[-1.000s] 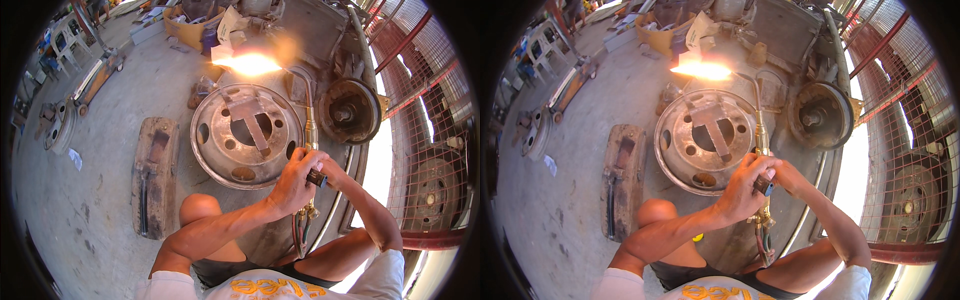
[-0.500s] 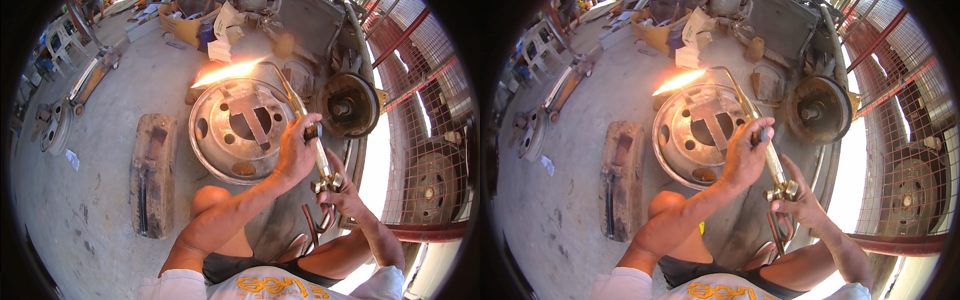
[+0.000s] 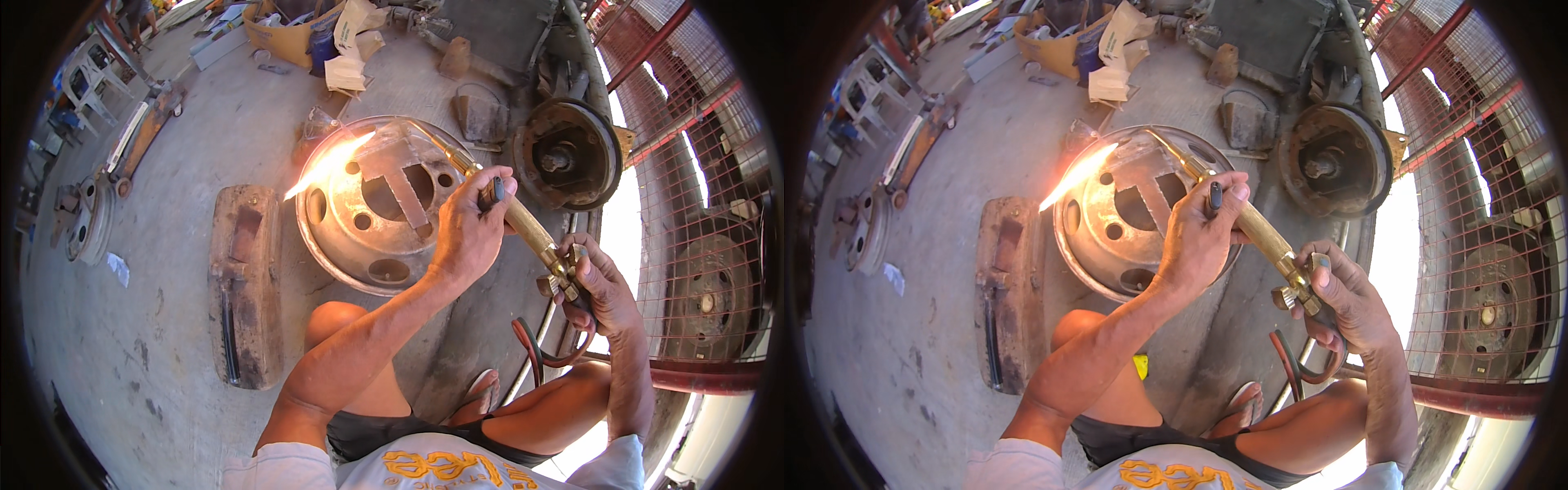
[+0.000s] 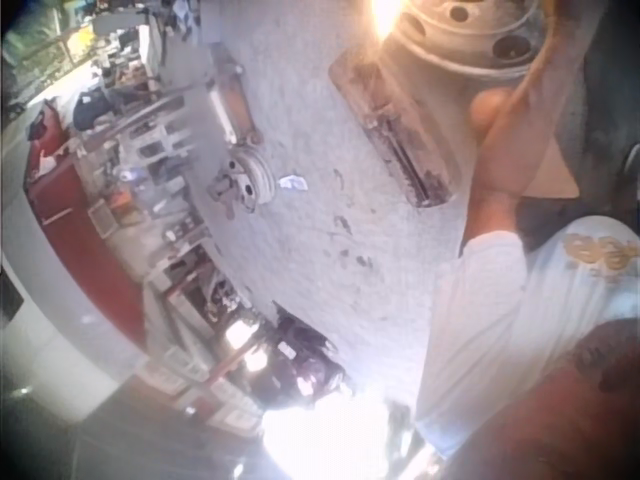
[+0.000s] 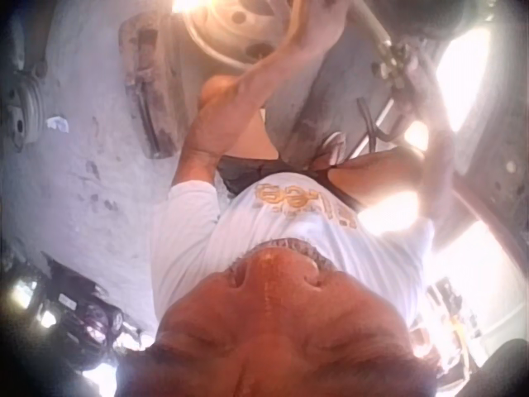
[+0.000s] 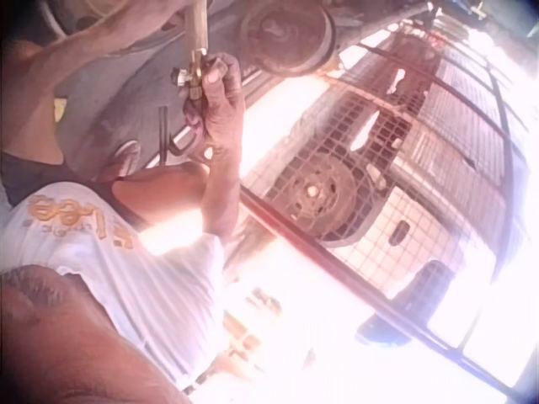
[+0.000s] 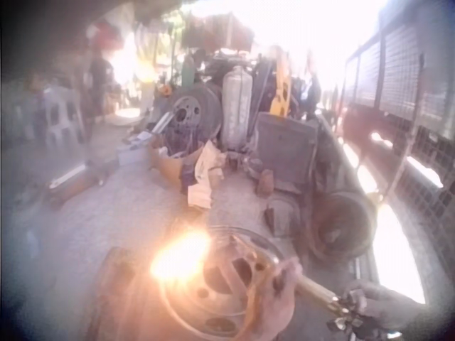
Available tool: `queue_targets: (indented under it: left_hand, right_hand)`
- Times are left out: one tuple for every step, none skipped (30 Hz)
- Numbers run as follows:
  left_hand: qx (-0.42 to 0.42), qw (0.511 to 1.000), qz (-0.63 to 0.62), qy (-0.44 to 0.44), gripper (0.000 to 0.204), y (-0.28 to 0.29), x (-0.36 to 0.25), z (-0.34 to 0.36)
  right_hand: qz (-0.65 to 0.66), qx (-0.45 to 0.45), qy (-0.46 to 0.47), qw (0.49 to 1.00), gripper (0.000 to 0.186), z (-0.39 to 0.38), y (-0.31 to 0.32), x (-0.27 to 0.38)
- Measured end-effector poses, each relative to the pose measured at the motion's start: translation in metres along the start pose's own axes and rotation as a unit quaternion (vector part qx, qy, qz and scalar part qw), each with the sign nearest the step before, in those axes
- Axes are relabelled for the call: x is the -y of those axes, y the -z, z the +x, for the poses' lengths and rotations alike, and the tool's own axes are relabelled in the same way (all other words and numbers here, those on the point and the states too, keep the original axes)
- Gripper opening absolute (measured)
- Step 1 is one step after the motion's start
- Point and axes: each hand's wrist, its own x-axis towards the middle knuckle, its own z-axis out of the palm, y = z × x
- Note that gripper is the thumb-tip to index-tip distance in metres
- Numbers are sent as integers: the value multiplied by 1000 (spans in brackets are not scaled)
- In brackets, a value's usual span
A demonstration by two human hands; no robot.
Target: The person uses a welding torch to join a metal bracket to a circular metal plate. The person holds the torch with both hands and applies heat to the joint, creating sparks. The person occasionally repositions the torch and the metal piece during the process.
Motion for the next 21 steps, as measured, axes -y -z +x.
queue_targets:
  left_hand:
    - [7, 1000, 3, 12, 43, 1, 2, 0]
    - [14, 1000, 8, 27, 43, 1, 5, 1]
    - [17, 999, 12, 38, 43, 1, 9, 2]
    - [20, 998, 18, 51, 44, 1, 13, 3]
    - [23, 997, 23, 64, 44, 0, 17, 5]
    - [18, 998, 20, 59, 43, -1, 21, 7]
    - [13, 998, 18, 54, 42, -2, 24, 8]
    - [8, 999, 16, 49, 41, -3, 27, 10]
    - [12, 999, 16, 49, 42, -3, 30, 11]
    - [17, 999, 16, 49, 43, -3, 32, 12]
    - [21, 999, 14, 48, 43, -4, 33, 13]
    - [31, 997, 18, 63, 44, -3, 34, 14]
    - [41, 996, 23, 78, 44, -3, 36, 15]
    - [50, 994, 28, 93, 45, -2, 37, 17]
    - [55, 994, 25, 93, 45, -2, 38, 18]
    - [60, 994, 22, 94, 45, -3, 40, 20]
    - [65, 993, 20, 98, 44, -4, 42, 21]
    - [65, 993, 13, 102, 44, -4, 45, 23]
    - [66, 992, 8, 110, 44, -5, 47, 24]
    - [65, 990, 5, 122, 44, -6, 50, 26]
    - [63, 990, 0, 127, 44, -6, 52, 27]
  right_hand:
    - [-3, -4, -9, 1000, 54, 2, 3, -1]
    - [-6, -9, -18, 1000, 52, 3, 5, -2]
    - [-11, -16, -29, 999, 50, 4, 8, -3]
    - [-11, -21, -32, 999, 48, 5, 11, -4]
    - [-12, -27, -37, 999, 46, 7, 13, -5]
    - [-15, -38, -47, 998, 45, 9, 15, -7]
    - [-17, -41, -46, 998, 43, 10, 17, -8]
    - [-20, -49, -50, 997, 42, 10, 19, -9]
    - [-29, -65, -62, 996, 40, 11, 20, -10]
    - [-20, -60, -56, 996, 40, 11, 22, -11]
    - [-18, -62, -57, 996, 39, 12, 23, -11]
    - [-24, -76, -67, 995, 39, 13, 24, -11]
    - [-22, -67, -60, 996, 38, 13, 24, -12]
    - [-26, -70, -62, 995, 38, 13, 25, -11]
    - [-38, -84, -73, 993, 37, 13, 25, -11]
    - [-34, -77, -69, 994, 37, 13, 25, -11]
    - [-38, -81, -74, 993, 37, 13, 25, -10]
    - [-53, -96, -89, 990, 37, 13, 25, -10]
    - [-53, -86, -81, 992, 38, 14, 24, -10]
    - [-63, -88, -85, 990, 38, 15, 23, -10]
    - [-89, -105, -101, 985, 39, 17, 22, -9]
